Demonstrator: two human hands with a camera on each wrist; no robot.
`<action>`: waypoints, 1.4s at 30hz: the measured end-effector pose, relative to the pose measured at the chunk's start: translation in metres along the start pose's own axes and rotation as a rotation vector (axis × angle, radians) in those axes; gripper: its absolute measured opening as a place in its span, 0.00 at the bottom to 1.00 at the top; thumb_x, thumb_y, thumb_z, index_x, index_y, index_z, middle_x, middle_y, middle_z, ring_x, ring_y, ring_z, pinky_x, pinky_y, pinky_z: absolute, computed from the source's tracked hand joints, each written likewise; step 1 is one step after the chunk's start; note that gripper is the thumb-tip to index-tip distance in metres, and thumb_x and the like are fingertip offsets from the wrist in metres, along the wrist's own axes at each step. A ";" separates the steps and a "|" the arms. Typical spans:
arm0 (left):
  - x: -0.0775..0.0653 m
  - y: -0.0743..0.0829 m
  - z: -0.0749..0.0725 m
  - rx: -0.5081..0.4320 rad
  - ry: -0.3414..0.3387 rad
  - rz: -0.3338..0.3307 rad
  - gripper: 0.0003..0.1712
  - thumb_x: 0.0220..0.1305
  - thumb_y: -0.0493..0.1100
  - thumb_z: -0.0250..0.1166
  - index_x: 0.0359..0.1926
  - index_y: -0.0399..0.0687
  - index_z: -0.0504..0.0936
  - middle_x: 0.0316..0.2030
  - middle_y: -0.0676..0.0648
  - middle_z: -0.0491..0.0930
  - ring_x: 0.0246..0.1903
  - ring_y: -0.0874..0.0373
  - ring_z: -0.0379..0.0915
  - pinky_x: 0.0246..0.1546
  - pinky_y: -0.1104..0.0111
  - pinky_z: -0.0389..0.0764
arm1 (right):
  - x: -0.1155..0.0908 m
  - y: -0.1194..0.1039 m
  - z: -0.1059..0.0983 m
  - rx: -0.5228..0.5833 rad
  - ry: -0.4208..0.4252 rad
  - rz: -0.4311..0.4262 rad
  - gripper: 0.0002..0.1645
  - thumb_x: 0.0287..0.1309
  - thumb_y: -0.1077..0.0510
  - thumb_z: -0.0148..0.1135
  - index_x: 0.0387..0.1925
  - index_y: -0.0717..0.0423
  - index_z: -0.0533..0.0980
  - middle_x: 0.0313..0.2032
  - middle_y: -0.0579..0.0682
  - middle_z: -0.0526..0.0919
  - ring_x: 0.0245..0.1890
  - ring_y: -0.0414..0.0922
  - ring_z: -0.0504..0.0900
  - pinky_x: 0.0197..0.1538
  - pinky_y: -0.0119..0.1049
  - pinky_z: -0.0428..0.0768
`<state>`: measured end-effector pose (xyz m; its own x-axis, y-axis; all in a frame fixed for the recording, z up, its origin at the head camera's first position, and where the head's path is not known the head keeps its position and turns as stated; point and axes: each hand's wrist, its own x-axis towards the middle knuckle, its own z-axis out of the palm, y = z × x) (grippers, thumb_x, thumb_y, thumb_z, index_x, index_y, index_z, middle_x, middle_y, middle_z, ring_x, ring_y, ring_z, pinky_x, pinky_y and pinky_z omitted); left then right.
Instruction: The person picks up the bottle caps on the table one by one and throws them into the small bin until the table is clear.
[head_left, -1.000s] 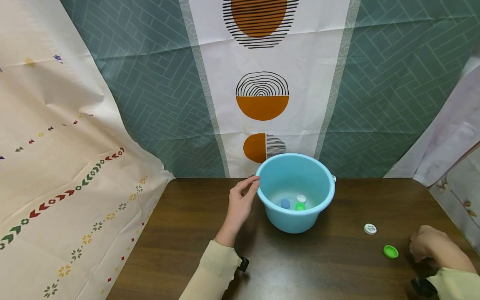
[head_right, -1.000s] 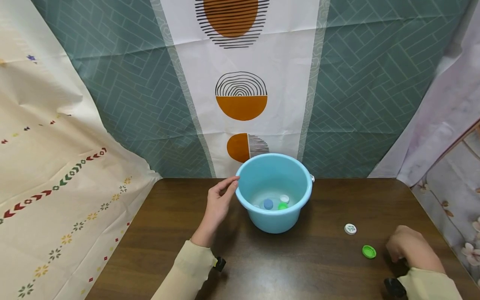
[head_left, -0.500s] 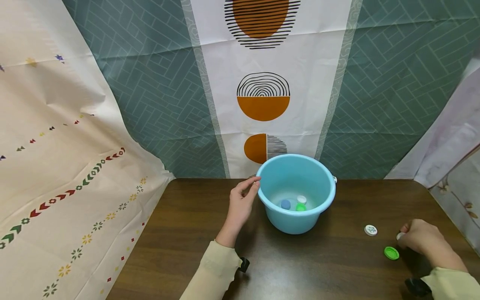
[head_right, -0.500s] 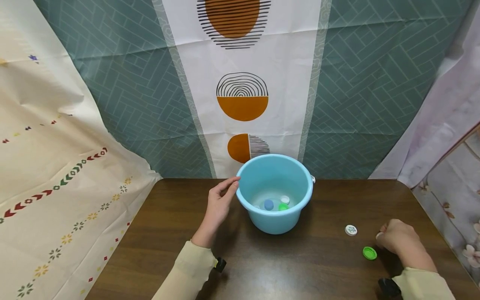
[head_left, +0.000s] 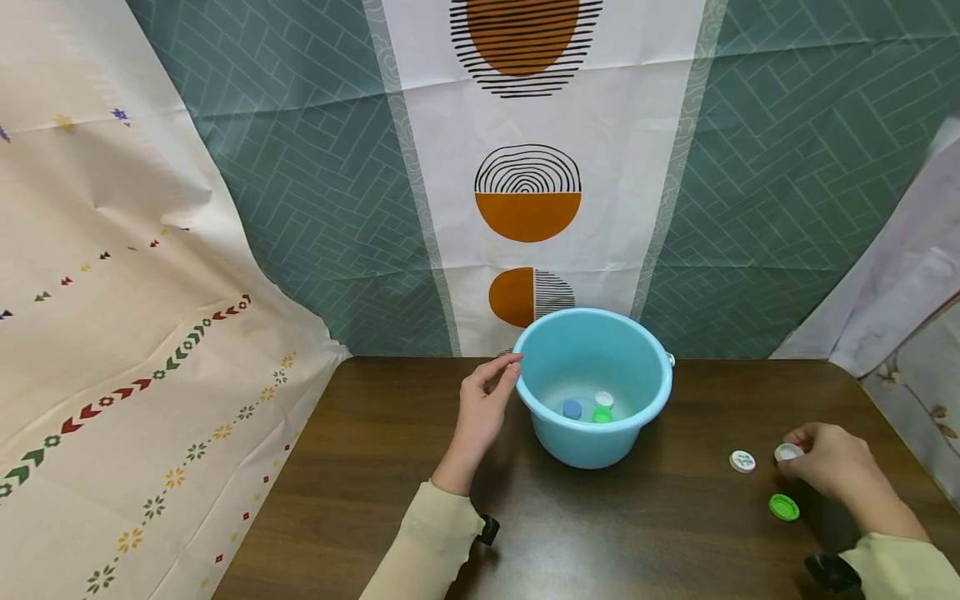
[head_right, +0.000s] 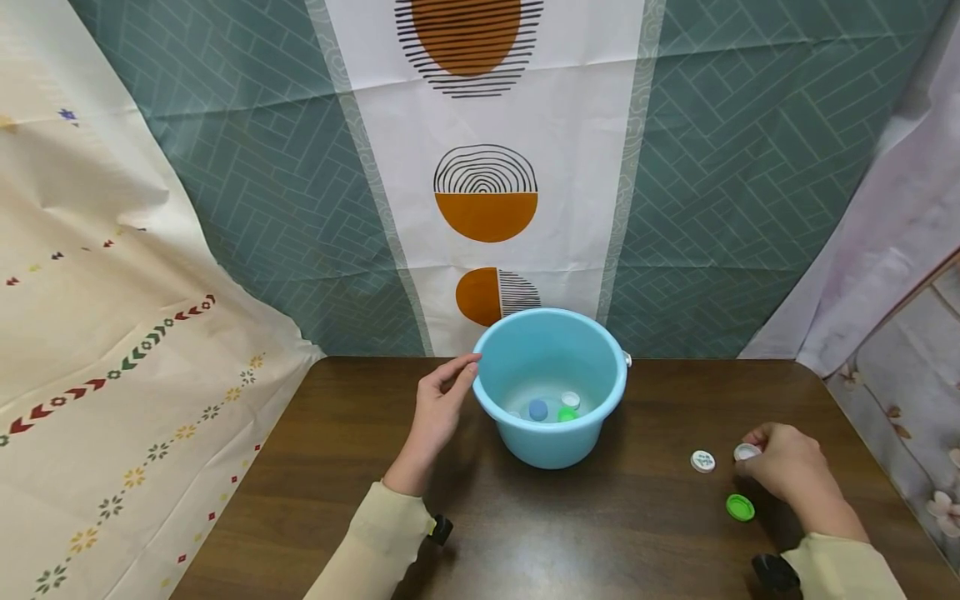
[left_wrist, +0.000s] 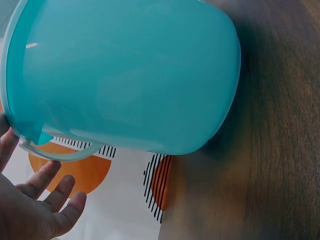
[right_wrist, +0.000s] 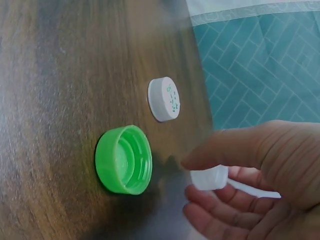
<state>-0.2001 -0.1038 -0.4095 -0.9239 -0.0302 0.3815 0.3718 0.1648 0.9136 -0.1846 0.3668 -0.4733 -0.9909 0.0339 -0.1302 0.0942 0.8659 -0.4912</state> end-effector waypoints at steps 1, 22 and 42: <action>0.000 0.000 0.000 0.001 0.000 -0.001 0.15 0.69 0.41 0.62 0.53 0.39 0.84 0.53 0.43 0.80 0.54 0.52 0.72 0.47 0.58 0.76 | 0.000 -0.001 0.001 0.002 0.020 -0.018 0.23 0.44 0.53 0.74 0.37 0.66 0.78 0.30 0.52 0.79 0.32 0.53 0.75 0.29 0.39 0.68; 0.000 -0.001 -0.001 0.002 -0.006 0.006 0.16 0.69 0.41 0.62 0.53 0.40 0.84 0.55 0.43 0.79 0.56 0.52 0.71 0.49 0.56 0.76 | 0.001 -0.024 0.005 0.122 0.300 -0.118 0.28 0.51 0.47 0.75 0.47 0.62 0.80 0.32 0.52 0.86 0.27 0.27 0.73 0.34 0.42 0.66; 0.000 0.001 0.000 0.003 0.008 -0.007 0.15 0.69 0.41 0.62 0.53 0.39 0.84 0.55 0.41 0.79 0.57 0.52 0.70 0.51 0.55 0.75 | 0.002 -0.063 -0.011 0.310 0.387 -0.083 0.31 0.47 0.40 0.76 0.47 0.55 0.81 0.31 0.42 0.86 0.29 0.28 0.78 0.29 0.24 0.72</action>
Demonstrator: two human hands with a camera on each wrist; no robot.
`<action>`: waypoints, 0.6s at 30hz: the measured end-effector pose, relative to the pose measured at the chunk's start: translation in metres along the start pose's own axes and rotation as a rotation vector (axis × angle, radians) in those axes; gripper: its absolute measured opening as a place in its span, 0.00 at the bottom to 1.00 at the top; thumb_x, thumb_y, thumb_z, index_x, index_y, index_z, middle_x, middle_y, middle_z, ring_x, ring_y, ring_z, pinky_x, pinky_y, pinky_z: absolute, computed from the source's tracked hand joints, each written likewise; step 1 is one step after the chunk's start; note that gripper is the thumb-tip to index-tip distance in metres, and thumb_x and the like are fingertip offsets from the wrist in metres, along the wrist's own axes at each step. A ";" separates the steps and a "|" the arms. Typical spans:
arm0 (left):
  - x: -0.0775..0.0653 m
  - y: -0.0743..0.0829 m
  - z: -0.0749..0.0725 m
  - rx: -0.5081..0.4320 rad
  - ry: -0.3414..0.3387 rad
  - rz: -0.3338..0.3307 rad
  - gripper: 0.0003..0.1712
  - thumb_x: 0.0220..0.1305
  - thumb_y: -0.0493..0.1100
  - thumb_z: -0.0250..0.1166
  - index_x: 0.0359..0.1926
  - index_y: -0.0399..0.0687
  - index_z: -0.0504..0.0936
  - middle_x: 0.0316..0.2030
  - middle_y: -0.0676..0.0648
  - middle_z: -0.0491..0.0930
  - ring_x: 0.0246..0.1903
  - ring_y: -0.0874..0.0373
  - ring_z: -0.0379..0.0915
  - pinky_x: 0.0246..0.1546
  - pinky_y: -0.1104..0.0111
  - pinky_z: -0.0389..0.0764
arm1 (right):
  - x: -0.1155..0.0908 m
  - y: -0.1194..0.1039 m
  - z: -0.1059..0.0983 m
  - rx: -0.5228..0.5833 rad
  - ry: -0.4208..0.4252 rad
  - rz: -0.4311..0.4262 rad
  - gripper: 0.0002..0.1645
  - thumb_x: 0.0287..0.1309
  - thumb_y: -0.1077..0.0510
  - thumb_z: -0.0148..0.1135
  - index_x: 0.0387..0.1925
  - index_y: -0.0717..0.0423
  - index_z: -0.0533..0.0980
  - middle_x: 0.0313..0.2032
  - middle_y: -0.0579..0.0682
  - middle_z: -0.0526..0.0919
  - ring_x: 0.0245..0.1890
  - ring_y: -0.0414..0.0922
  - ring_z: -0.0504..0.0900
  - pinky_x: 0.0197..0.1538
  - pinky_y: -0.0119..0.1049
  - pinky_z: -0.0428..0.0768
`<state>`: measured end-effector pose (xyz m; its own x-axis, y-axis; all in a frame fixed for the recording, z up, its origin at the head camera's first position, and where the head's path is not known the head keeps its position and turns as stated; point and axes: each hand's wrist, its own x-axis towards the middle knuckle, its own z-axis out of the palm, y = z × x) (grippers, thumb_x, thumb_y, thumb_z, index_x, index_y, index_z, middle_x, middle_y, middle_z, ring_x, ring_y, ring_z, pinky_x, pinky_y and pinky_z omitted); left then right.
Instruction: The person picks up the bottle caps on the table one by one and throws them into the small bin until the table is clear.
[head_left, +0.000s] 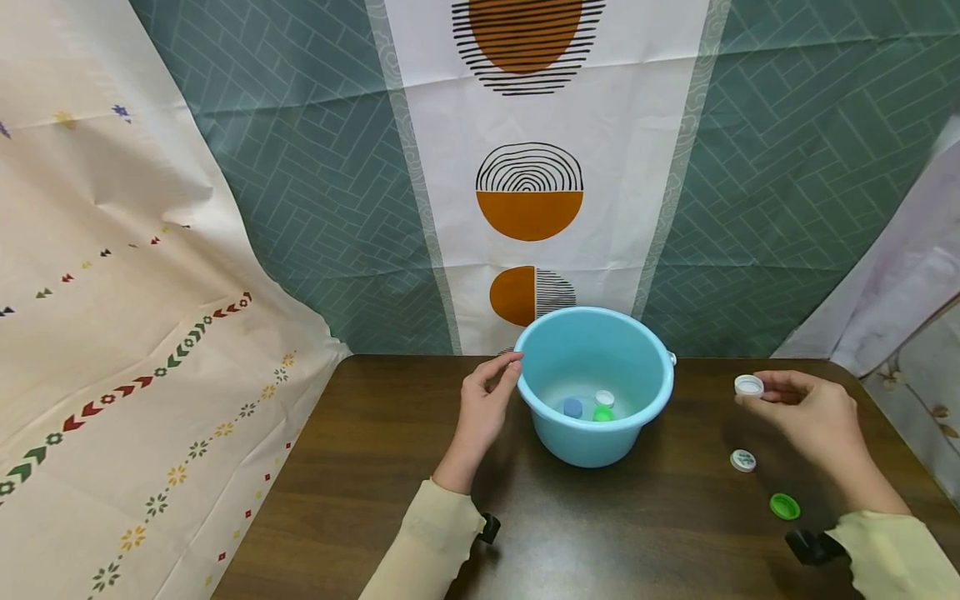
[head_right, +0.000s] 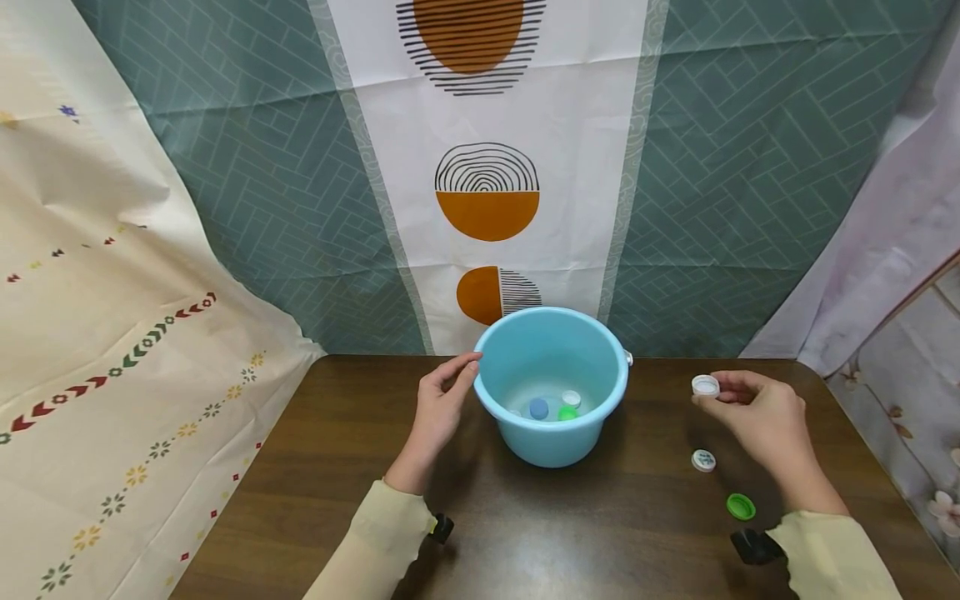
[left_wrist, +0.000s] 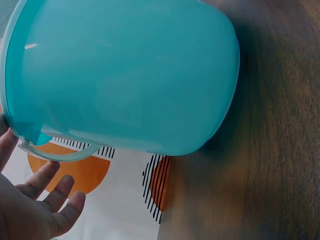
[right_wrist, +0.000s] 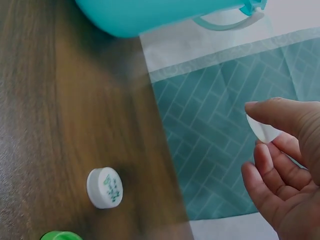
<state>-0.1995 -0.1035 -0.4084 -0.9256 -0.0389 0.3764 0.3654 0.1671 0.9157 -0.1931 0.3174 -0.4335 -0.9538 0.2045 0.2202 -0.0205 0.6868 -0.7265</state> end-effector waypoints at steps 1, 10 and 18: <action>0.000 0.000 0.000 -0.001 0.001 0.000 0.15 0.69 0.41 0.62 0.53 0.39 0.84 0.55 0.41 0.79 0.57 0.52 0.70 0.50 0.56 0.75 | 0.001 -0.002 0.000 0.009 0.004 -0.002 0.31 0.47 0.40 0.76 0.47 0.55 0.82 0.32 0.43 0.86 0.29 0.28 0.78 0.29 0.24 0.73; 0.000 -0.001 0.001 0.006 0.012 0.010 0.15 0.69 0.41 0.62 0.53 0.39 0.84 0.52 0.42 0.80 0.53 0.53 0.73 0.43 0.61 0.76 | 0.008 -0.021 0.004 0.041 0.026 -0.064 0.29 0.47 0.40 0.76 0.46 0.54 0.82 0.35 0.49 0.86 0.30 0.30 0.78 0.29 0.22 0.75; 0.001 -0.003 0.001 -0.003 0.008 0.019 0.15 0.69 0.40 0.62 0.52 0.39 0.84 0.52 0.42 0.80 0.51 0.53 0.74 0.41 0.64 0.77 | 0.015 -0.033 0.009 0.117 0.029 -0.099 0.28 0.47 0.44 0.77 0.48 0.54 0.81 0.37 0.46 0.85 0.32 0.30 0.78 0.31 0.20 0.76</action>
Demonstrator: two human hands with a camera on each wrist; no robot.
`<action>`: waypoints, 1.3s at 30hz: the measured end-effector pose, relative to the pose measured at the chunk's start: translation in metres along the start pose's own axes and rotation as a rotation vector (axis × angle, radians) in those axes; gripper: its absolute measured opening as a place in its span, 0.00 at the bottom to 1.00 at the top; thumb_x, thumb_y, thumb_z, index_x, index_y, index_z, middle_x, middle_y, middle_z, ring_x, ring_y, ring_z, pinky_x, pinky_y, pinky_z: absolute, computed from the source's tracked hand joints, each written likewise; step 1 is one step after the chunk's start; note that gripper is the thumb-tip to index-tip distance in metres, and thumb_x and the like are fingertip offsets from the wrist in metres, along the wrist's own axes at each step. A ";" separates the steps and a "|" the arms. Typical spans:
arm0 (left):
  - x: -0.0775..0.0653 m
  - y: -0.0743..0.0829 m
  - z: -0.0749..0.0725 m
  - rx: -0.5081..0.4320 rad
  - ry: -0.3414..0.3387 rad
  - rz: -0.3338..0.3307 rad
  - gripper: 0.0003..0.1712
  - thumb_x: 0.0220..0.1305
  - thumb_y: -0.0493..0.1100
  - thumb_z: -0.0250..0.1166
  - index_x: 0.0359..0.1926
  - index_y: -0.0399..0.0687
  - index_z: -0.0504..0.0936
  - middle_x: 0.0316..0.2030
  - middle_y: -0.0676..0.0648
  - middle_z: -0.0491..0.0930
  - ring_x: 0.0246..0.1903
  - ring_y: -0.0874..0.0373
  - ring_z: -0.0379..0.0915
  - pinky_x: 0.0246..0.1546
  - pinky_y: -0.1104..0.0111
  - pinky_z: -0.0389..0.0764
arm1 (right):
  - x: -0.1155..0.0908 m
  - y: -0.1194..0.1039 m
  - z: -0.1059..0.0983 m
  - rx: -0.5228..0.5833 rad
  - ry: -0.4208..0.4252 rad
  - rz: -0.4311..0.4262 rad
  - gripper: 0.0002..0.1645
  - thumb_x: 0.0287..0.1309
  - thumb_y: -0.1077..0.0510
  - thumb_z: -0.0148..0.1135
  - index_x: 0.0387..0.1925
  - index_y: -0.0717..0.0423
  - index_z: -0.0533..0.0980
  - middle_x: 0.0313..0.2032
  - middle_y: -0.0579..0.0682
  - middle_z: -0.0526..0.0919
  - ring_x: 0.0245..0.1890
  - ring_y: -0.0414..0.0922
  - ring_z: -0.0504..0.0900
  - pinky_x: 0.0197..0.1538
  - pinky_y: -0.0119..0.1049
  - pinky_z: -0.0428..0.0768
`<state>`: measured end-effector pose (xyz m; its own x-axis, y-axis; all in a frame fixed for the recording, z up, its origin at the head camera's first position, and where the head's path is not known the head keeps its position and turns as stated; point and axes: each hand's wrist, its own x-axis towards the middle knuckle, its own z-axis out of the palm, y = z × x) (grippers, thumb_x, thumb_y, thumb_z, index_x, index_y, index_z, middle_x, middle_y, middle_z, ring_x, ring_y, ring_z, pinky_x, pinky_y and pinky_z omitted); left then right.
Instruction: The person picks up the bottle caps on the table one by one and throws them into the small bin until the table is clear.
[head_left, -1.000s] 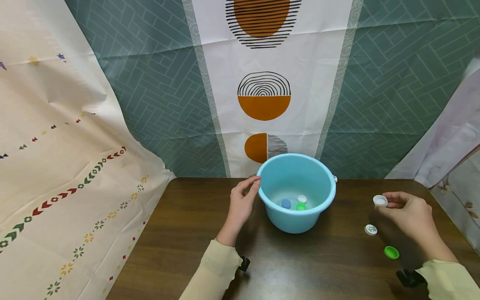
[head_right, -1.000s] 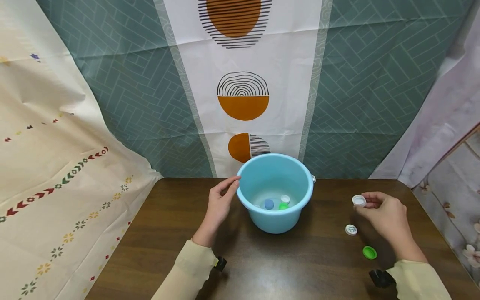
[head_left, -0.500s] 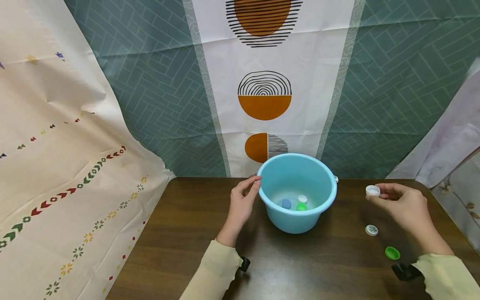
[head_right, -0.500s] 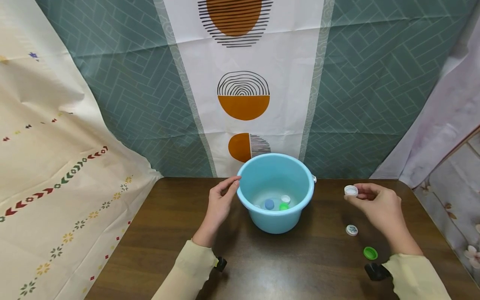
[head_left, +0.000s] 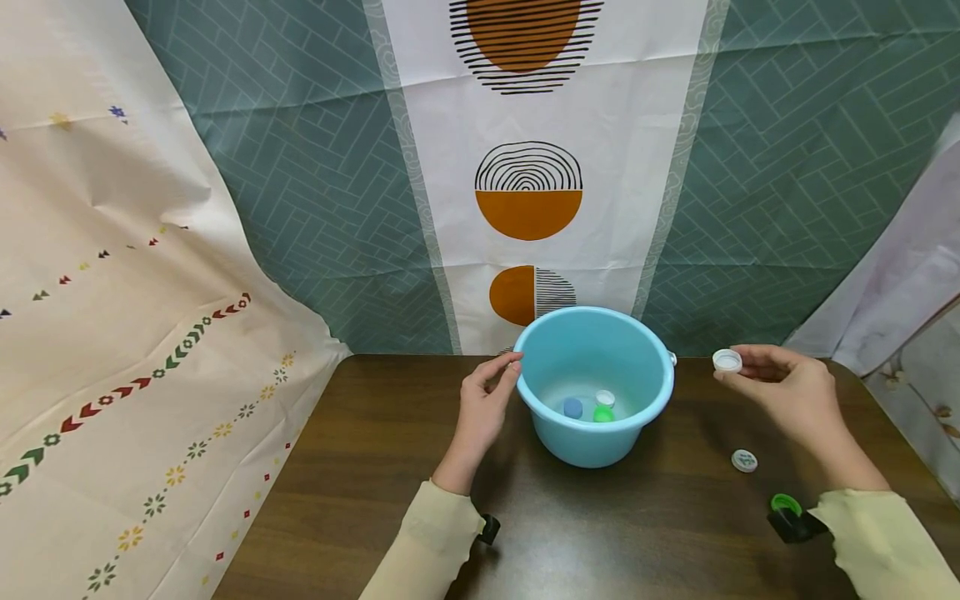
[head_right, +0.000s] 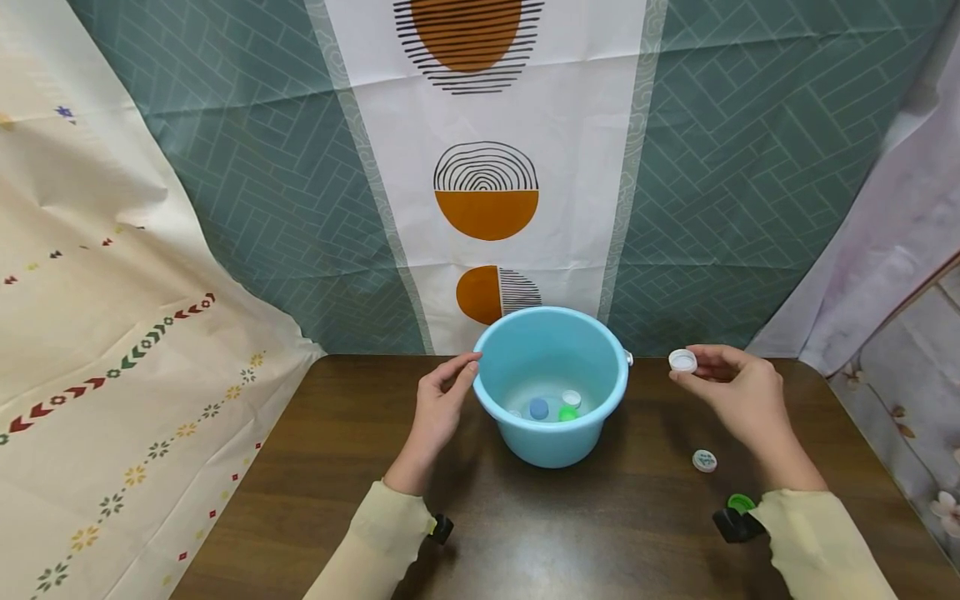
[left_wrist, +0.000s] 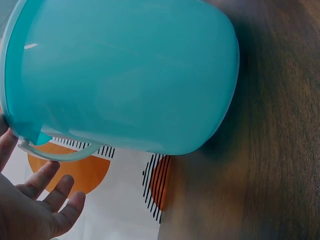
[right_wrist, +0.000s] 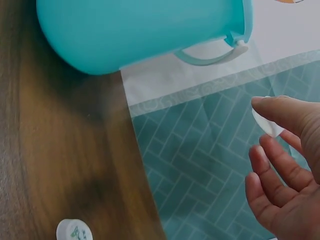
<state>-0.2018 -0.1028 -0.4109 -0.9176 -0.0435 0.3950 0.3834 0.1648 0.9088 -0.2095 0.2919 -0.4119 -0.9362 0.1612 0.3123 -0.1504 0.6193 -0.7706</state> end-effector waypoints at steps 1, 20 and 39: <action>0.000 0.000 0.000 -0.001 0.001 0.000 0.15 0.69 0.40 0.63 0.52 0.39 0.84 0.52 0.42 0.80 0.51 0.53 0.74 0.40 0.64 0.77 | 0.001 -0.001 0.000 0.007 -0.001 0.000 0.28 0.48 0.45 0.77 0.48 0.54 0.81 0.37 0.45 0.85 0.32 0.31 0.78 0.31 0.20 0.76; 0.005 -0.035 0.003 0.018 0.028 0.008 0.15 0.68 0.48 0.64 0.52 0.52 0.86 0.52 0.51 0.81 0.52 0.56 0.73 0.39 0.65 0.76 | 0.010 -0.024 0.011 0.069 -0.013 -0.025 0.26 0.49 0.44 0.76 0.47 0.54 0.82 0.38 0.44 0.85 0.34 0.35 0.80 0.32 0.21 0.76; 0.005 -0.035 0.005 0.057 0.048 0.008 0.16 0.67 0.53 0.64 0.51 0.56 0.86 0.49 0.52 0.79 0.51 0.58 0.70 0.42 0.60 0.77 | 0.018 -0.047 0.023 0.061 -0.013 -0.069 0.26 0.50 0.42 0.74 0.47 0.52 0.82 0.42 0.52 0.84 0.41 0.46 0.76 0.35 0.24 0.73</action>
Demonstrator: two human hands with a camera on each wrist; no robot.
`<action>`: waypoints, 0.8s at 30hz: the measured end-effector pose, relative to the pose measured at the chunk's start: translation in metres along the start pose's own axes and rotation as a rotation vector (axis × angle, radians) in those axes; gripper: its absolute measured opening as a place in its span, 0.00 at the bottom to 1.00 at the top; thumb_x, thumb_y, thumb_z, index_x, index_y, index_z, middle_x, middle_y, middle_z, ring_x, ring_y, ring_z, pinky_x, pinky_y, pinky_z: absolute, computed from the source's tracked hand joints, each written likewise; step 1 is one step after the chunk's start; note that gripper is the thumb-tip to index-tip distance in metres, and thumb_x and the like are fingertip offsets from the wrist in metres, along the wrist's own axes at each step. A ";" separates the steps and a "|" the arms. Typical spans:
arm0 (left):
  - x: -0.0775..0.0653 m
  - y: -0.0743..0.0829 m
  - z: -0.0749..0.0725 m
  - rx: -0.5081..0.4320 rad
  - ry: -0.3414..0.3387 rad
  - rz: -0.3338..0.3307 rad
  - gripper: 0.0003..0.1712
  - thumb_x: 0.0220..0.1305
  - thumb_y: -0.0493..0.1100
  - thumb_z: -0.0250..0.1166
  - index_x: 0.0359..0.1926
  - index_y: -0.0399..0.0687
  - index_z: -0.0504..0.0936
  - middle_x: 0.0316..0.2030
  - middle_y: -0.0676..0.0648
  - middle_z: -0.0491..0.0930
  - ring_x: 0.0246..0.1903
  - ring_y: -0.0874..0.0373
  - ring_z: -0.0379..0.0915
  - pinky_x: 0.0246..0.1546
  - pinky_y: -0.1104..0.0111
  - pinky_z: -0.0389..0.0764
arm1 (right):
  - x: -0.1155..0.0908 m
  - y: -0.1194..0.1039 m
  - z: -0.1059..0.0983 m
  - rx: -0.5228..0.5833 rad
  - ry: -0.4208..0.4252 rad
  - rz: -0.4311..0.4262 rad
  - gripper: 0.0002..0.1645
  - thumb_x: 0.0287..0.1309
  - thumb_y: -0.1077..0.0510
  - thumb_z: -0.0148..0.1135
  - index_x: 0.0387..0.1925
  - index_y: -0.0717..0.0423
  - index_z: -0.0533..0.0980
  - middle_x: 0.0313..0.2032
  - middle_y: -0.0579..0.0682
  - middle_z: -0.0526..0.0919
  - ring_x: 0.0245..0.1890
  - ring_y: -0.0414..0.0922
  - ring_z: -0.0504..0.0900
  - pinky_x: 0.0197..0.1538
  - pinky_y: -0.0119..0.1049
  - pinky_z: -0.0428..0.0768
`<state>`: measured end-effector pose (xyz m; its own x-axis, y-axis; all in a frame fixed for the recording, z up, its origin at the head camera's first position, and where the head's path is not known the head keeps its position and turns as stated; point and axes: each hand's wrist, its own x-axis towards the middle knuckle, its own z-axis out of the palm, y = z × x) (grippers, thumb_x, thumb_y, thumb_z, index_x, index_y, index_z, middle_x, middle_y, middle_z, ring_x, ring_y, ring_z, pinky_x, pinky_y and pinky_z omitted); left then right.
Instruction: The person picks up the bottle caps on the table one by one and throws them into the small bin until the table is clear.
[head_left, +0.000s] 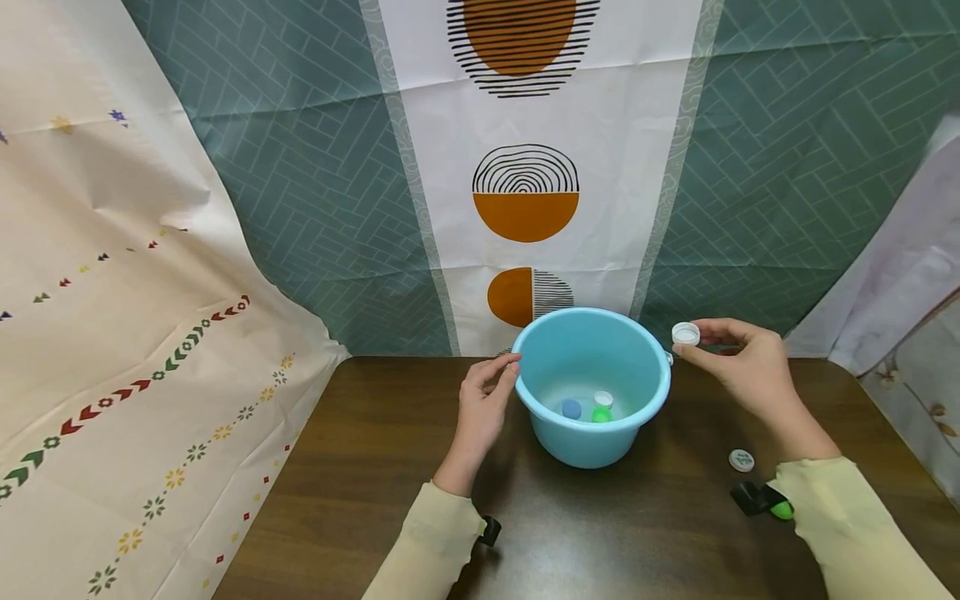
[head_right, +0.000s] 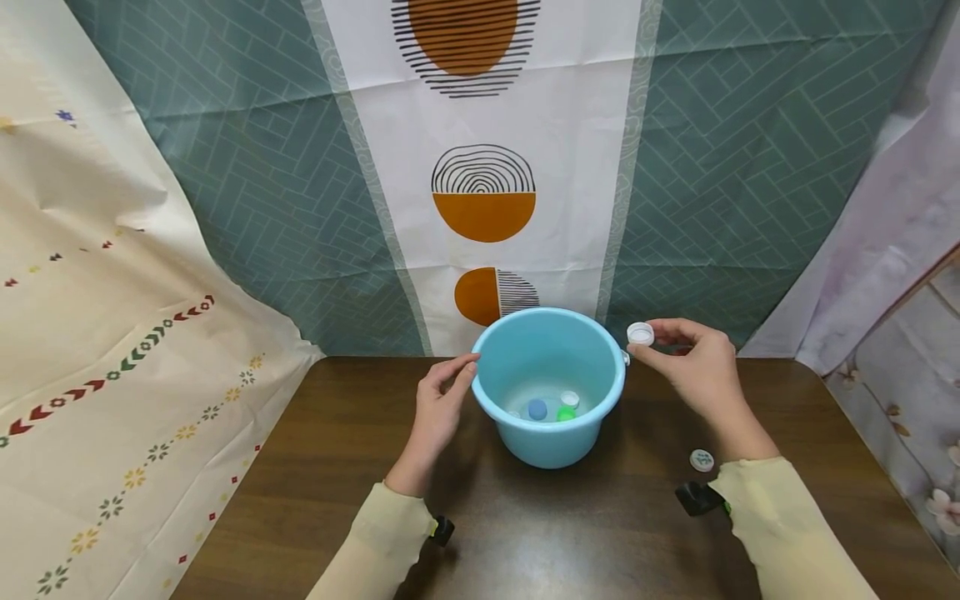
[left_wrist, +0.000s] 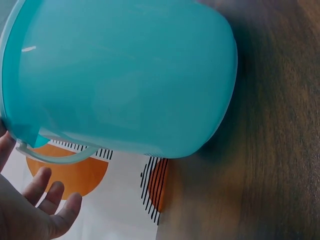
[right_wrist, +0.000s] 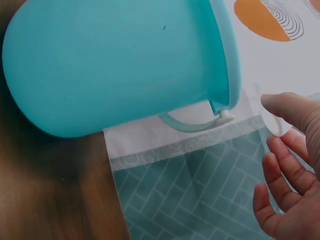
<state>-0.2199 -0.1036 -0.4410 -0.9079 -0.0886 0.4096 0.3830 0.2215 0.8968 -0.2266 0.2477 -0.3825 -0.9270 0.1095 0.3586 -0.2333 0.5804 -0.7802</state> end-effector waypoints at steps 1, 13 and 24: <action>0.000 0.001 0.000 0.005 0.005 -0.002 0.16 0.67 0.53 0.64 0.51 0.56 0.87 0.48 0.52 0.78 0.51 0.58 0.69 0.42 0.60 0.77 | 0.000 -0.002 0.001 0.001 -0.001 0.000 0.27 0.50 0.42 0.74 0.47 0.52 0.82 0.42 0.52 0.84 0.41 0.46 0.76 0.35 0.25 0.73; -0.004 0.019 -0.003 -0.007 -0.006 -0.015 0.15 0.69 0.43 0.63 0.52 0.42 0.85 0.48 0.42 0.78 0.48 0.51 0.69 0.41 0.64 0.77 | 0.005 -0.020 0.012 0.018 -0.026 -0.026 0.28 0.50 0.42 0.74 0.48 0.54 0.82 0.43 0.52 0.84 0.42 0.48 0.77 0.37 0.27 0.74; -0.008 0.037 -0.007 -0.029 -0.019 -0.013 0.14 0.68 0.40 0.63 0.52 0.40 0.85 0.46 0.42 0.79 0.47 0.54 0.71 0.43 0.61 0.76 | 0.006 -0.037 0.027 0.061 -0.086 -0.035 0.29 0.50 0.40 0.74 0.49 0.53 0.82 0.45 0.52 0.84 0.44 0.47 0.77 0.41 0.31 0.75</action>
<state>-0.1970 -0.1011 -0.4096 -0.9160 -0.0726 0.3946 0.3754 0.1921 0.9067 -0.2313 0.2046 -0.3653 -0.9394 0.0186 0.3424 -0.2806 0.5324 -0.7986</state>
